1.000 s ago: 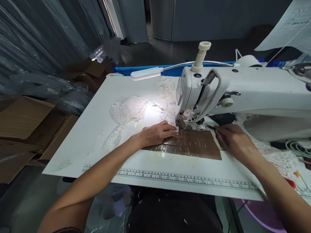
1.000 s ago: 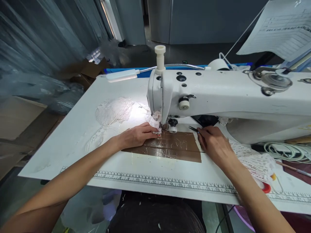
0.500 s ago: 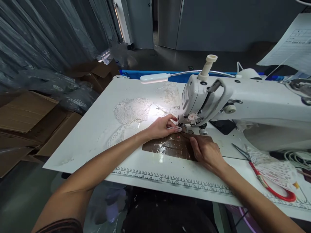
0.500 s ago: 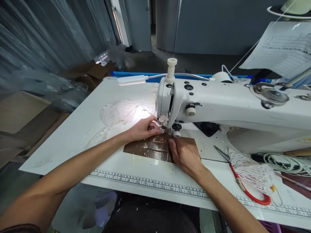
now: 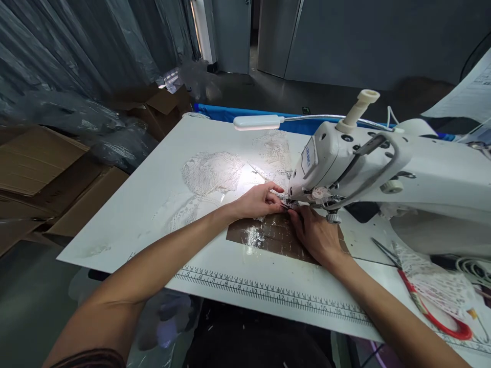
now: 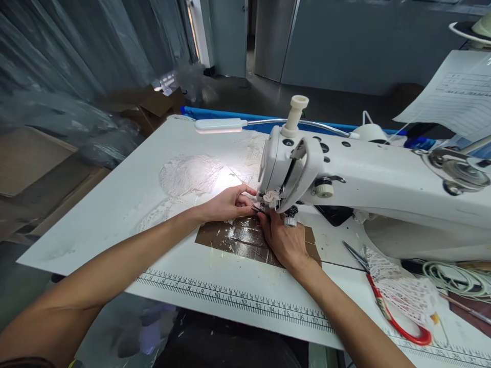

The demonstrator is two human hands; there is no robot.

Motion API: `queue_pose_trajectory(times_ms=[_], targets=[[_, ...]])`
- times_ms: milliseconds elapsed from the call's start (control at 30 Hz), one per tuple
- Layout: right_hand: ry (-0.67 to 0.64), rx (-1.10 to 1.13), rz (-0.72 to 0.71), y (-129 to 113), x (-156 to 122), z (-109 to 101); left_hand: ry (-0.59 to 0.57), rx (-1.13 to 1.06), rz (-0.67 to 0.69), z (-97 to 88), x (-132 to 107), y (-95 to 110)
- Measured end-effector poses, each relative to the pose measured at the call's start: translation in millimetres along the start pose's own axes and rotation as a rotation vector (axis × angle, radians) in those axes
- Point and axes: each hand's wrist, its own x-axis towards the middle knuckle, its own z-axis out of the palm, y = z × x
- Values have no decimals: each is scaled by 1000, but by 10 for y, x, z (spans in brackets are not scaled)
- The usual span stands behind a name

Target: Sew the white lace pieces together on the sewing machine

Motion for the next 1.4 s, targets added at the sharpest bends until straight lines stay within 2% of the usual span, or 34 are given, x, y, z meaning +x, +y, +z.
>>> queue_pose_trajectory(times_ms=[200, 533, 600, 667, 733, 800, 933, 1000, 1100, 1167, 1300, 1400], targets=[[37, 4, -10, 5, 24, 25, 24, -26, -48, 5, -5, 7], [60, 45, -21, 27, 57, 49, 69, -79, -31, 54, -11, -13], [100, 69, -82, 39, 3, 22, 64, -2, 18, 37, -43, 48], [120, 129, -194, 89, -100, -17, 5, 140, 103, -14, -85, 146], [125, 202, -308, 205, -226, -61, -78, 320, 205, -92, -123, 262], [131, 229, -342, 382, -340, -98, -86, 499, 277, -170, -145, 359], [171, 73, -166, 738, -429, -142, 63, 720, 328, -199, -141, 415], [198, 97, -107, 797, -399, -161, 47, 747, 351, -137, -132, 384], [187, 349, -85, 686, -290, -203, -37, 735, 369, -23, -123, 324], [129, 485, -76, 546, -197, -227, -79, 720, 370, 23, -117, 295], [-12, 576, 26, 358, -50, -195, -102, 701, 361, 36, -101, 261], [-25, 599, 67, 345, -26, -104, -77, 673, 367, 34, -86, 235]])
